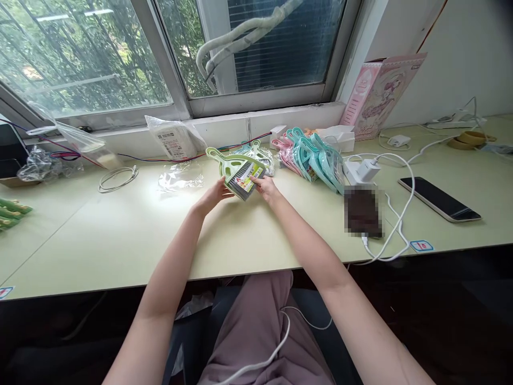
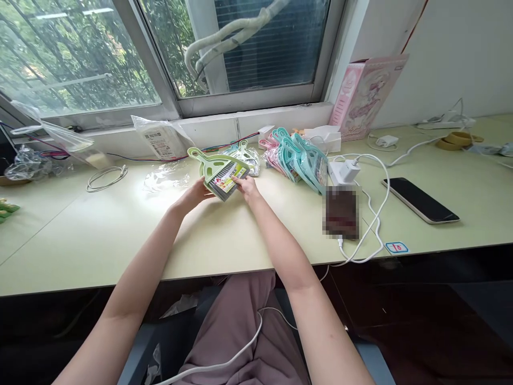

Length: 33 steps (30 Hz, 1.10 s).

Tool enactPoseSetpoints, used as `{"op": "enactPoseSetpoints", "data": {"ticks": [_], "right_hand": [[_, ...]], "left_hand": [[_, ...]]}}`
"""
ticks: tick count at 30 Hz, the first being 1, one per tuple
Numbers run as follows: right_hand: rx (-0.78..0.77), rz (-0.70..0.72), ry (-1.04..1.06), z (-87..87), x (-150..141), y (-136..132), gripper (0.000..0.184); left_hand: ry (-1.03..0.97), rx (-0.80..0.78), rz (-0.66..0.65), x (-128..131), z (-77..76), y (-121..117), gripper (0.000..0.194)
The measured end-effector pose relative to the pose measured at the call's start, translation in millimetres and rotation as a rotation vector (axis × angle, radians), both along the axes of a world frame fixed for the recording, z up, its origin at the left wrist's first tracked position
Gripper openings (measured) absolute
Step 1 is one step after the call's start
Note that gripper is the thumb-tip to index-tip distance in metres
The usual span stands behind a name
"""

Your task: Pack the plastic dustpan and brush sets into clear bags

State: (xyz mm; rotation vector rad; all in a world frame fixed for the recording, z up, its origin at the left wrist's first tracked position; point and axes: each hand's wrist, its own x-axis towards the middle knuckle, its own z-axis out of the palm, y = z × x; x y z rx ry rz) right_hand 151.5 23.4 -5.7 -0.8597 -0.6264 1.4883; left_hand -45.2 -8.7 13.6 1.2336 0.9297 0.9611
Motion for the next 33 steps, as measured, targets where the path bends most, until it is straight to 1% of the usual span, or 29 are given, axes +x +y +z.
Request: {"op": "enactPoseSetpoints", "data": {"ticks": [3, 5, 6, 8, 10, 11, 13, 15, 17, 19, 20, 23, 25, 27, 29, 32, 33], "right_hand": [[0.053, 0.047, -0.097, -1.9, 4.1, 2.2, 0.026], [0.077, 0.036, -0.195, -2.2, 10.1, 5.7, 0.024], [0.072, -0.013, -0.254, -2.2, 14.1, 7.7, 0.023], [0.048, -0.191, -0.402, -2.5, 24.2, 11.7, 0.022], [0.060, -0.346, -0.619, -3.7, 36.2, 13.7, 0.024], [0.081, -0.376, -0.735, -4.5, 42.3, 13.4, 0.026], [0.132, -0.370, -0.924, -5.4, 52.2, 10.2, 0.030], [0.191, -0.371, -1.032, -3.6, 57.3, 4.5, 0.028], [0.278, -0.422, -1.086, 2.7, 56.7, -2.4, 0.024], [0.391, -0.465, -1.139, 13.1, 50.3, -9.2, 0.025], [0.444, -0.461, -1.177, 18.9, 45.1, -12.7, 0.027], [0.588, -0.367, -1.369, 32.1, 22.9, -23.2, 0.031], [0.672, -0.278, -1.527, 34.2, 6.2, -29.8, 0.035], [0.693, -0.259, -1.635, 31.9, -6.9, -35.1, 0.039], [0.677, -0.268, -1.685, 28.6, -13.7, -38.7, 0.040], [0.629, -0.327, -1.673, 28.1, -13.9, -40.7, 0.041], [0.612, -0.346, -1.651, 29.3, -12.9, -40.7, 0.042]], "left_hand": [[0.020, -0.027, 0.203, 2.0, -9.3, 9.8, 0.030], [0.036, -0.073, 0.354, -2.8, -15.4, 17.7, 0.026], [0.042, -0.084, 0.433, -6.3, -17.7, 21.5, 0.027], [0.048, -0.073, 0.578, -14.7, -20.4, 28.6, 0.033], [0.033, -0.020, 0.701, -24.5, -20.9, 34.8, 0.037], [0.014, 0.022, 0.750, -29.4, -20.7, 37.6, 0.038], [-0.038, 0.104, 0.797, -37.9, -20.0, 42.0, 0.037], [-0.091, 0.149, 0.779, -42.8, -19.3, 44.3, 0.038], [-0.115, 0.157, 0.739, -41.8, -18.2, 43.7, 0.039], [-0.099, 0.155, 0.701, -34.2, -16.9, 40.4, 0.039], [-0.085, 0.158, 0.678, -28.2, -16.3, 37.9, 0.039], [-0.040, 0.183, 0.570, -4.5, -15.7, 27.8, 0.038], [-0.024, 0.211, 0.483, 11.5, -16.1, 19.9, 0.038], [-0.017, 0.235, 0.439, 23.8, -16.3, 12.7, 0.039], [-0.003, 0.266, 0.436, 31.3, -15.6, 7.0, 0.040], [0.035, 0.327, 0.423, 36.4, -12.7, 0.6, 0.038], [0.040, 0.323, 0.421, 37.5, -11.6, -1.4, 0.038]]}}
